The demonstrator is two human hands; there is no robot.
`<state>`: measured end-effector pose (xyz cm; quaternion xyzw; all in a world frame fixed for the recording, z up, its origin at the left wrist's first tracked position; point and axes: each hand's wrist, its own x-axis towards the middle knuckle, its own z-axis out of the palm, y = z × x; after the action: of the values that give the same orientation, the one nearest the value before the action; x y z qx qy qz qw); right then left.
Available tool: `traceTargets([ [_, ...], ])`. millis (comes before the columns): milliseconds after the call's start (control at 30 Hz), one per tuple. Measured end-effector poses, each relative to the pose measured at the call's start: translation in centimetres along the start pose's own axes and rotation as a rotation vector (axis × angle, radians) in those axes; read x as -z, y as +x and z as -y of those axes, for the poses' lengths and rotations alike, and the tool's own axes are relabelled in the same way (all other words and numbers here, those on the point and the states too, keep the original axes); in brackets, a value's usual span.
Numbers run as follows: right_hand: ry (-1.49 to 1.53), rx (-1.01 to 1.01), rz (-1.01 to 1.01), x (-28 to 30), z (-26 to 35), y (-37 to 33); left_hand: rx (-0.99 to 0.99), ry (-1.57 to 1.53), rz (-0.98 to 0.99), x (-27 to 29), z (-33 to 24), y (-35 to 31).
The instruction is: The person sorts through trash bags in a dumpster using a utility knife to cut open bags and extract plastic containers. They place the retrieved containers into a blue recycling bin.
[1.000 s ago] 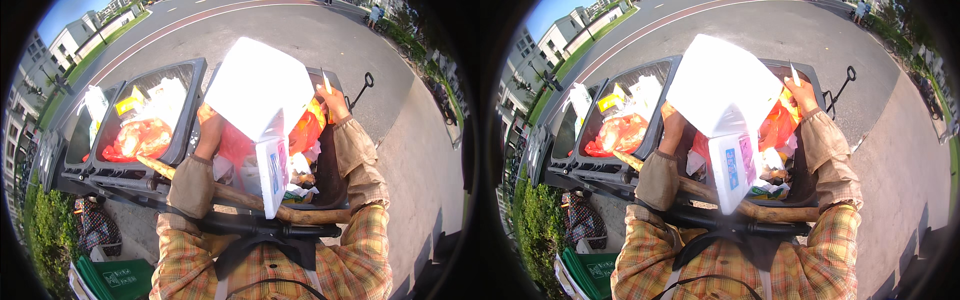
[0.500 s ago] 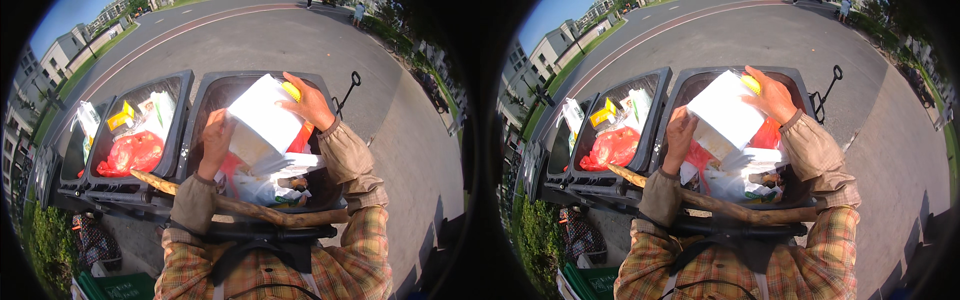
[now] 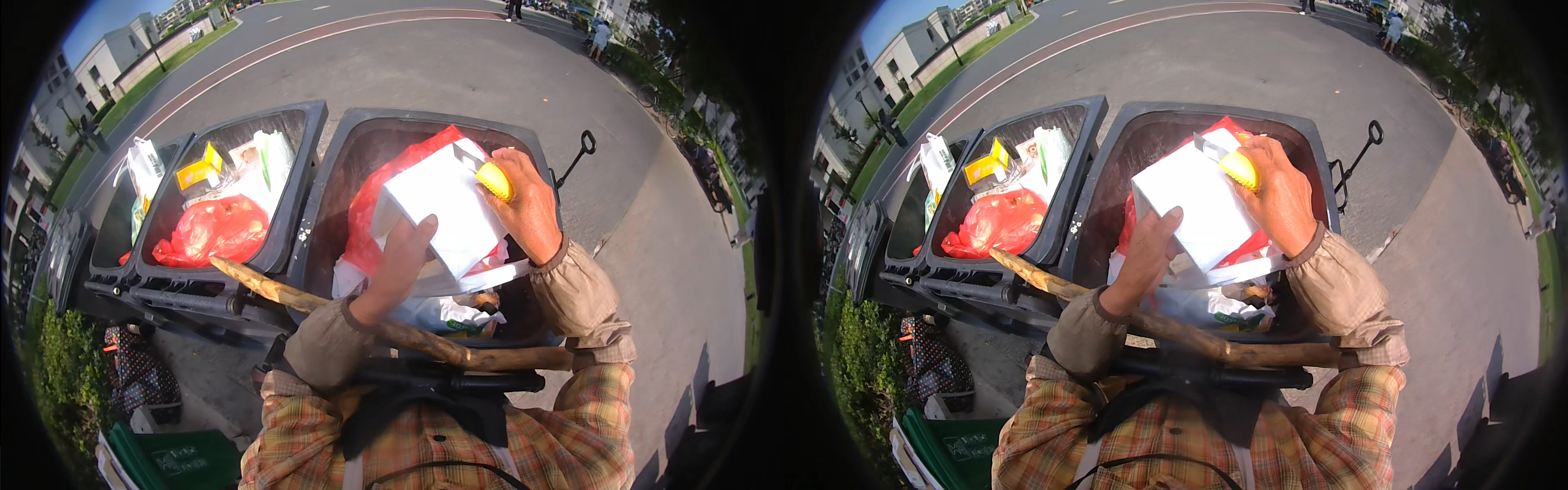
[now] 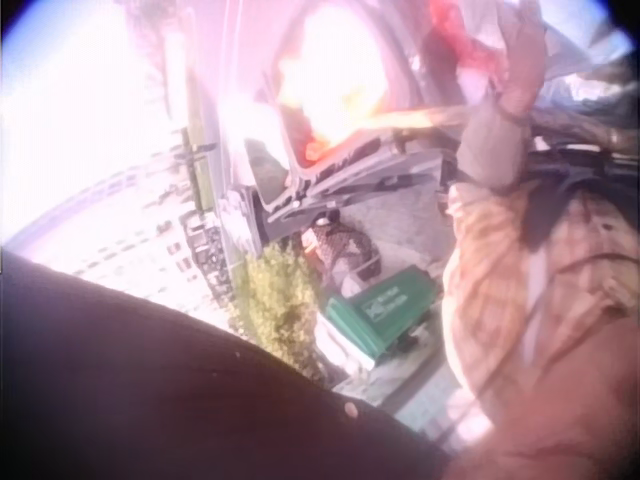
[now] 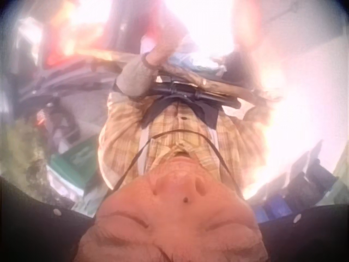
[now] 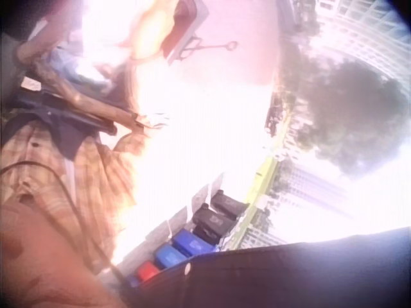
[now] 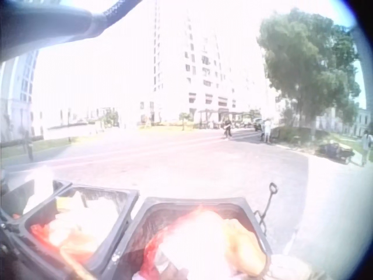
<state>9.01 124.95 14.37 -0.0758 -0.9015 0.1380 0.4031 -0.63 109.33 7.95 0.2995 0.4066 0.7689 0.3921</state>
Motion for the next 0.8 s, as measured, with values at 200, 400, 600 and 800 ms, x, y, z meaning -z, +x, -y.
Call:
traceTargets([
  [200, 0.273, -0.145, 0.283, 2.0, 3.6, -1.5, -0.273, 0.402, 0.128, -2.3, 2.4, -2.2],
  [400, 0.106, -0.164, 0.440, 3.0, 3.2, -2.0, -0.346, 0.458, 0.173, -3.5, 2.6, -3.0],
  [600, 0.018, -0.228, 0.516, 3.6, 2.3, -3.4, -0.203, 0.485, 0.202, -3.3, 4.7, -3.5],
  [800, 0.179, -0.330, 0.481, 3.0, 2.4, -5.6, 0.118, 0.190, 0.051, -3.6, 3.5, -3.4],
])
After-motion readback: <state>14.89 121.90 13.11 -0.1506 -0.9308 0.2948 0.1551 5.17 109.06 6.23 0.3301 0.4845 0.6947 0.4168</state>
